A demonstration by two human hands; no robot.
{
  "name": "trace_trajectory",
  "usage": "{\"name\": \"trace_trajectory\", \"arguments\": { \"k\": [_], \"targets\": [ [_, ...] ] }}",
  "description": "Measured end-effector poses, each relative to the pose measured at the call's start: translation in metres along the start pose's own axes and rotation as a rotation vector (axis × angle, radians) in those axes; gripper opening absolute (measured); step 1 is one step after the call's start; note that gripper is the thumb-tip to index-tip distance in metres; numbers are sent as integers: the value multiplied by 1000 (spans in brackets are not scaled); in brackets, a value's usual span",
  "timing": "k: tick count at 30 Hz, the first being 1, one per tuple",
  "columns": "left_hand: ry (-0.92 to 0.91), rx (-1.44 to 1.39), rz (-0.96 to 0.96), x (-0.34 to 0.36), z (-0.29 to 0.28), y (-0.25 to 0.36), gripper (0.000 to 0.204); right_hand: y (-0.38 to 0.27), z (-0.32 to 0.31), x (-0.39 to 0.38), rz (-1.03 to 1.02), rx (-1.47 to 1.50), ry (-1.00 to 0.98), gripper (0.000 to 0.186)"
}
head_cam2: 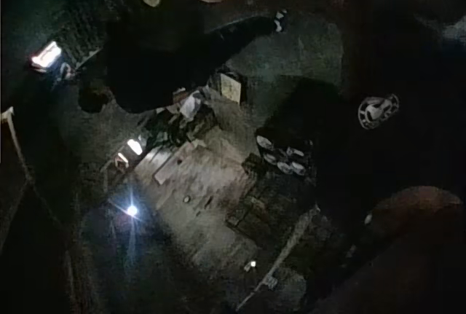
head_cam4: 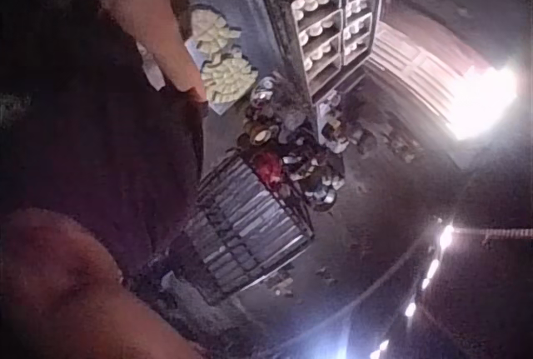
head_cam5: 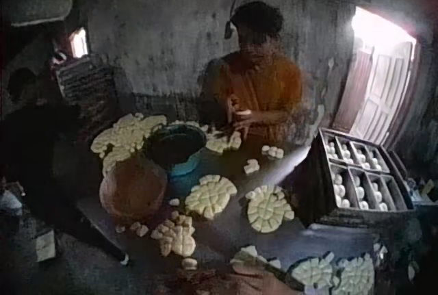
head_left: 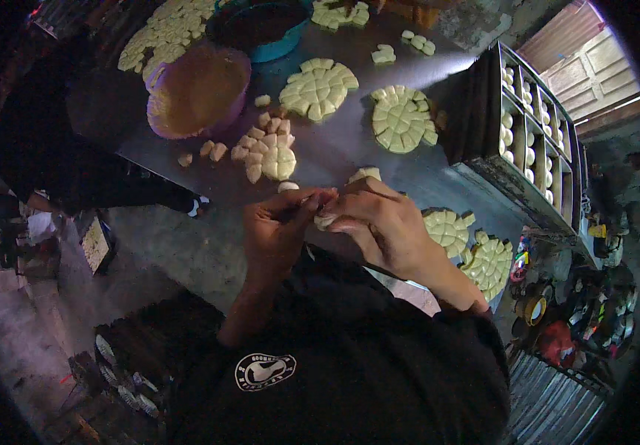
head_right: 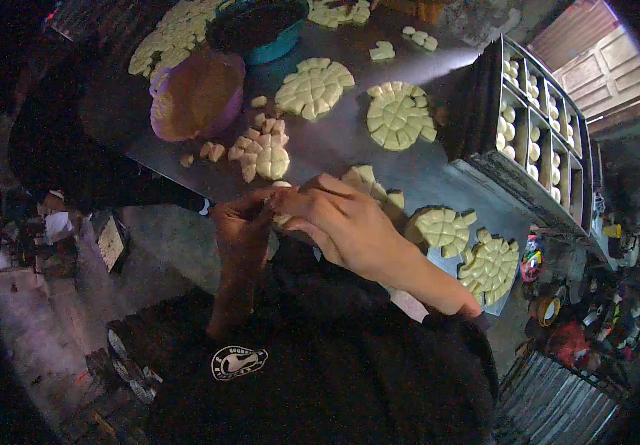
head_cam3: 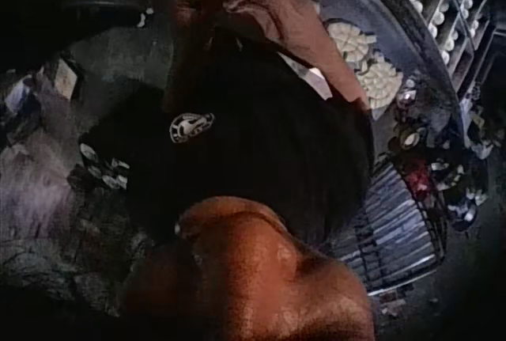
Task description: The person fills small pieces of dough with a dark paste and arranges the filled dough into flower-shaped patterns on a metal table before placing them into rectangular baking pans.
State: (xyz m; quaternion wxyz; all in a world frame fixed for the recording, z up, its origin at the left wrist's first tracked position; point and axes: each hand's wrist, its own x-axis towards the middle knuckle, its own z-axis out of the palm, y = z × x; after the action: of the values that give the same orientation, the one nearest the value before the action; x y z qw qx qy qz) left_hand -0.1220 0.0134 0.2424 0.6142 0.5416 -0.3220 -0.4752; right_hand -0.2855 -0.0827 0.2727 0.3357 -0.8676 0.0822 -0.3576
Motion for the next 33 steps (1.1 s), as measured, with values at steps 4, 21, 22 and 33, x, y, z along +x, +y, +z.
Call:
{"name": "trace_trajectory", "arguments": {
  "k": [4,21,22,33],
  "targets": [
    [-49,-60,143,-14,16,-5,19,-3,-14,-11,32,-66,11,18],
    [-360,-473,-440,-4,-61,-63,35,16,76,-39,544,124,6,77],
    [-302,-392,-600,-8,-74,-74,40,17,87,-43,560,18,-30,76],
    [-164,12,-403,45,-136,-146,39,84,167,-52,1113,-94,208,28]
  ]
}}
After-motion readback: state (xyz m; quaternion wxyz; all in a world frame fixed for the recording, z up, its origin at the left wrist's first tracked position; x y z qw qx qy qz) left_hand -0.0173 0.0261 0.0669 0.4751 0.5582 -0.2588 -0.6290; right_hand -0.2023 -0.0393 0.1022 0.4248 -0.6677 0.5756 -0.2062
